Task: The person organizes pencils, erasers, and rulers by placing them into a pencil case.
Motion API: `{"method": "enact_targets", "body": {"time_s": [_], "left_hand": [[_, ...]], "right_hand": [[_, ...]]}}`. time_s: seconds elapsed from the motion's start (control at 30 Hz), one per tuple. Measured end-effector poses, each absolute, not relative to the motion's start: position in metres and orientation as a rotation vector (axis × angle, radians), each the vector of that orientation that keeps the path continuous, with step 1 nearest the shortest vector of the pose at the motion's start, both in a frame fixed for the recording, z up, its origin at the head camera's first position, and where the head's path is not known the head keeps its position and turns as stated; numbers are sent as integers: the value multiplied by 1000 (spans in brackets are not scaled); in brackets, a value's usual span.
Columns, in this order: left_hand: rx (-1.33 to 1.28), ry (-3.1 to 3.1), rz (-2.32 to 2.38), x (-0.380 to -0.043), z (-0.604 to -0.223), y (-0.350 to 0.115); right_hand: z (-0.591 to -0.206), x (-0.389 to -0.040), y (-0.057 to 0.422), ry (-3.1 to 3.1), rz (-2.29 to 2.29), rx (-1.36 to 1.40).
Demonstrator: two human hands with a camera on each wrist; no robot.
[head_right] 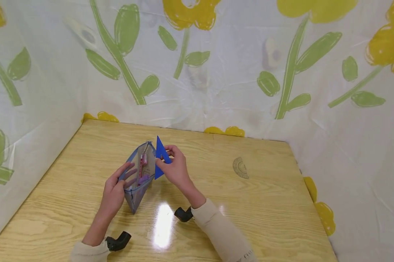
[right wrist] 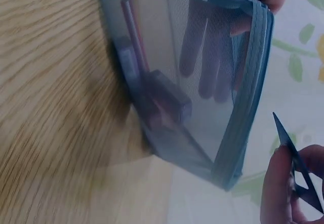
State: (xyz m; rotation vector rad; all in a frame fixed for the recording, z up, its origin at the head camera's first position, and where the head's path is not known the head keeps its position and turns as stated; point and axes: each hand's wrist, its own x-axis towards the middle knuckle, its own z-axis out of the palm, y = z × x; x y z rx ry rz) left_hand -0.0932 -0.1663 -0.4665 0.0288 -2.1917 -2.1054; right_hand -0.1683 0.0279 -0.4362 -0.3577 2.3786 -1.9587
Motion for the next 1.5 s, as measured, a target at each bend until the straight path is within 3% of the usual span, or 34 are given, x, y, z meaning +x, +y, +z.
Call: {"method": "enact_targets", "body": {"time_s": [1.3, 1.5], "left_hand": [[25, -2215, -2115, -90, -466, -166], [26, -2206, -2108, -90, -465, -168]], "right_hand": [[-432, -141, 1, 2246, -1839, -321], [-433, -140, 4, 2257, -1863, -438]]}}
